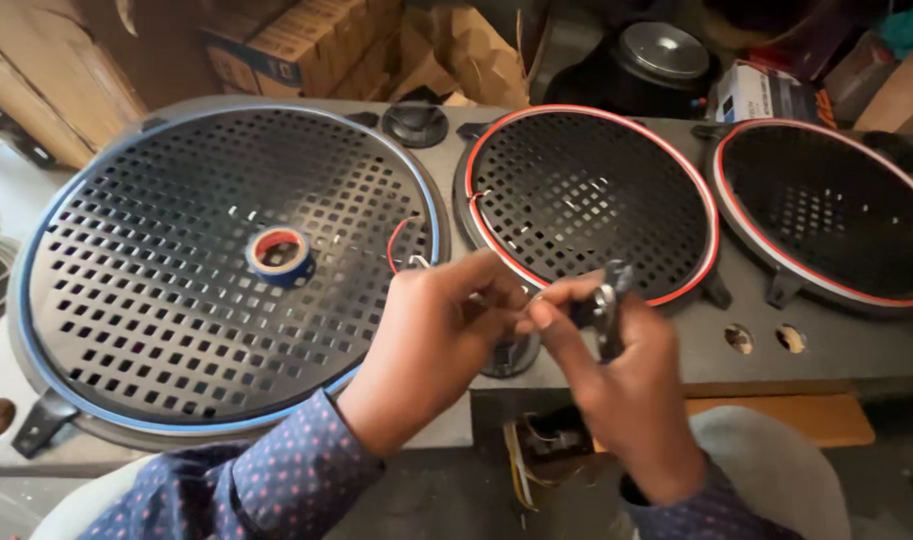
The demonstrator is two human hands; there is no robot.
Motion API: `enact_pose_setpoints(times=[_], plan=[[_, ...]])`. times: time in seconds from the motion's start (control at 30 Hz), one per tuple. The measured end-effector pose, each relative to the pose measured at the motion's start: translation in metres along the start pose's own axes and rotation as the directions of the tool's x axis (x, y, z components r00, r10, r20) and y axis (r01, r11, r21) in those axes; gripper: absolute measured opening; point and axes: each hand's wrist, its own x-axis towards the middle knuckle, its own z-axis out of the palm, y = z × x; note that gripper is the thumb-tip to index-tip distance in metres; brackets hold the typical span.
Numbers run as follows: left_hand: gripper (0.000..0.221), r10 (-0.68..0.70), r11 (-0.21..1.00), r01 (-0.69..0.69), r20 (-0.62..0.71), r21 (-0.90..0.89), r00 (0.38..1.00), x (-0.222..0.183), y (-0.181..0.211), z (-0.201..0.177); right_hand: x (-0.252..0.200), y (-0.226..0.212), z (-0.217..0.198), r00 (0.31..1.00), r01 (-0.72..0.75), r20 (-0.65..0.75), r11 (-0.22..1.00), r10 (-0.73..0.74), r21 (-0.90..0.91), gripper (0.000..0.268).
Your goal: The person wraps electrical tape around wires and connects them to audio components on a workbench.
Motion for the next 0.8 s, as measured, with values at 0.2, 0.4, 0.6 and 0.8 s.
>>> enact_pose_setpoints(times=[0.2, 0.4, 0.6, 0.8], plan=[[0.012, -0.127, 0.981, 0.127, 0.005, -0.144, 0.992, -0.003, -0.014, 0.003, 0.002, 0.019, 0.001, 0.987, -0.157, -0.005, 0.986, 0.158, 0.061, 0.011], [0.011, -0.282, 0.779, 0.285, 0.094, -0.559, 0.955, -0.004, -0.039, 0.017, -0.013, 0.019, 0.015, 0.972, 0.183, -0.138, 0.981, -0.190, -0.061, 0.007], [0.014, -0.555, 0.657, 0.485, 0.064, -0.577, 0.829, 0.006, -0.035, 0.009, -0.015, 0.002, 0.023, 0.836, 0.507, -0.057, 0.808, -0.546, -0.300, 0.007], [0.015, -0.516, 0.674, 0.398, -0.011, -0.622, 0.857, 0.006, -0.026, 0.000, -0.020, -0.004, 0.029, 0.824, 0.538, -0.025, 0.796, -0.566, -0.276, 0.010]])
